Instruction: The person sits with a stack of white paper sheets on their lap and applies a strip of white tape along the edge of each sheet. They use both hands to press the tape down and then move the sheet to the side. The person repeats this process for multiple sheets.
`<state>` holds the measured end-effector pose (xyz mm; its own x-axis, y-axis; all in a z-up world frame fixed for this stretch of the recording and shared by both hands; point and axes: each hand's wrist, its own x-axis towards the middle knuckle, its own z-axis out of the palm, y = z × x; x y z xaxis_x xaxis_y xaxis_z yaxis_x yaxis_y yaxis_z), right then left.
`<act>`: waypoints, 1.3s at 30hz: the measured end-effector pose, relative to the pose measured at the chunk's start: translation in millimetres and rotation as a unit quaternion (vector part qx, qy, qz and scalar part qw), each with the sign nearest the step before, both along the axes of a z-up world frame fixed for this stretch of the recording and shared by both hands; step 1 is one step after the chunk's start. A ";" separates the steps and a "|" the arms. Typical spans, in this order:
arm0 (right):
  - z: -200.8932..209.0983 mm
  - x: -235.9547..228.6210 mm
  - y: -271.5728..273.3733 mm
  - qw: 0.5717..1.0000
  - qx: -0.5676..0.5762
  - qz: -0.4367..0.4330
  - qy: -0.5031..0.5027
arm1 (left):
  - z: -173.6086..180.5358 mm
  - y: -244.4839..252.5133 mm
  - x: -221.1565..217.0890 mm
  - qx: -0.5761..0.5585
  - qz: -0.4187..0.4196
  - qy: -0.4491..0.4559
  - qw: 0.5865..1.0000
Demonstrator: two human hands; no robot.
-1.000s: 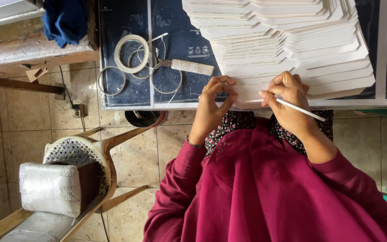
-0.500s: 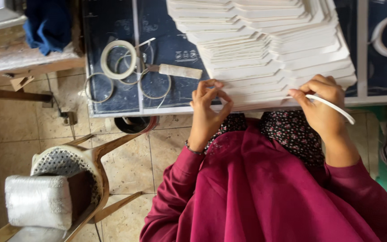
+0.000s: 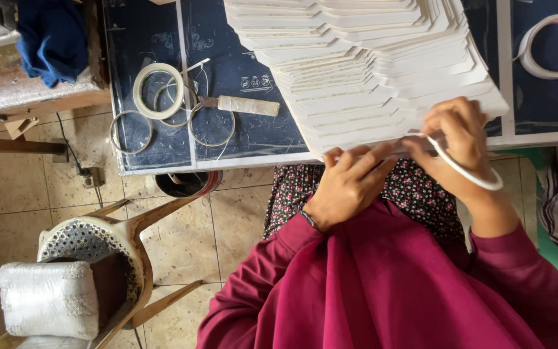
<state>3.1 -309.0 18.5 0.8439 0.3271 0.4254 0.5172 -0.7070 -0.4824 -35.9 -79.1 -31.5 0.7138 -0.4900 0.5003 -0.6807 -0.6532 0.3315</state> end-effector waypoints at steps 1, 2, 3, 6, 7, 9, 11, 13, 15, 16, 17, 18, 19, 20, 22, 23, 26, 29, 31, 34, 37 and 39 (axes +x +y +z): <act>-6.4 0.1 -2.9 1.000 0.000 0.002 0.000 | 4.1 1.2 -2.2 0.000 0.002 0.000 1.000; -12.7 0.4 -5.7 0.999 -0.019 -0.001 -0.047 | 8.2 2.3 -4.2 0.008 0.030 0.026 0.999; -19.4 0.8 -7.9 0.995 -0.037 -0.005 -0.096 | 12.1 4.2 -5.7 0.018 0.057 0.050 0.997; -27.3 3.8 1.1 0.990 -0.026 0.034 -0.135 | 3.8 6.8 -13.0 0.070 0.073 0.051 0.994; -31.6 10.6 0.0 0.990 -0.025 0.037 -0.136 | 9.9 7.4 -10.2 0.070 0.076 0.050 0.993; -41.9 19.2 -3.9 0.978 -0.039 0.066 -0.194 | 20.8 7.0 -8.2 0.060 0.061 0.053 0.995; -30.6 24.6 1.9 0.982 -0.060 0.059 -0.171 | 30.3 6.3 -4.5 0.058 0.055 0.061 0.995; -14.6 26.4 2.1 0.985 -0.081 0.048 -0.147 | 41.8 4.6 9.6 0.055 0.047 0.068 0.995; 4.9 27.0 1.9 0.986 -0.153 0.061 -0.021 | 55.3 6.1 33.3 0.003 0.011 0.076 0.997; 5.7 23.7 1.1 0.986 -0.152 0.061 -0.022 | 52.5 5.4 46.1 0.004 0.011 0.075 0.997; 7.0 20.6 -0.1 0.991 -0.123 0.055 -0.009 | 49.8 4.2 59.3 -0.061 0.005 0.151 0.987; 8.2 17.6 -1.1 0.994 -0.094 0.048 0.003 | 47.2 3.3 72.7 -0.124 -0.003 0.227 0.966; 8.1 13.1 1.7 0.994 -0.094 0.050 0.002 | 39.2 -4.9 79.1 -0.125 -0.001 0.226 0.966; 7.7 8.7 4.5 0.998 -0.058 0.027 -0.001 | 30.9 -13.0 85.8 -0.105 0.041 0.222 0.968; 1.9 -1.7 8.1 1.000 -0.022 0.006 0.001 | 23.6 -25.0 88.7 -0.084 0.085 0.223 0.967; -2.9 -4.4 8.8 1.000 -0.009 -0.014 -0.022 | 25.2 -29.3 88.9 -0.078 0.109 0.243 0.961; -29.3 -9.1 4.2 0.997 -0.002 -0.037 -0.065 | 26.6 -35.7 88.1 -0.078 0.139 0.262 0.952; -27.9 -19.0 19.9 0.989 0.077 -0.021 -0.122 | 31.1 -36.6 85.9 -0.086 0.146 0.260 0.951; -16.4 -19.1 30.0 0.974 0.165 -0.001 -0.154 | 31.3 -34.4 87.5 -0.085 0.149 0.260 0.950; -0.3 -13.0 30.6 0.985 0.148 -0.078 -0.032 | 23.0 -21.1 87.2 -0.112 0.132 0.246 0.954; 1.9 1.9 41.5 0.974 0.144 -0.028 0.174 | 25.2 25.6 84.1 -0.415 0.006 0.323 0.851; -15.0 7.6 51.8 0.953 0.183 0.053 0.237 | 36.1 61.7 75.7 -0.383 0.089 0.253 0.884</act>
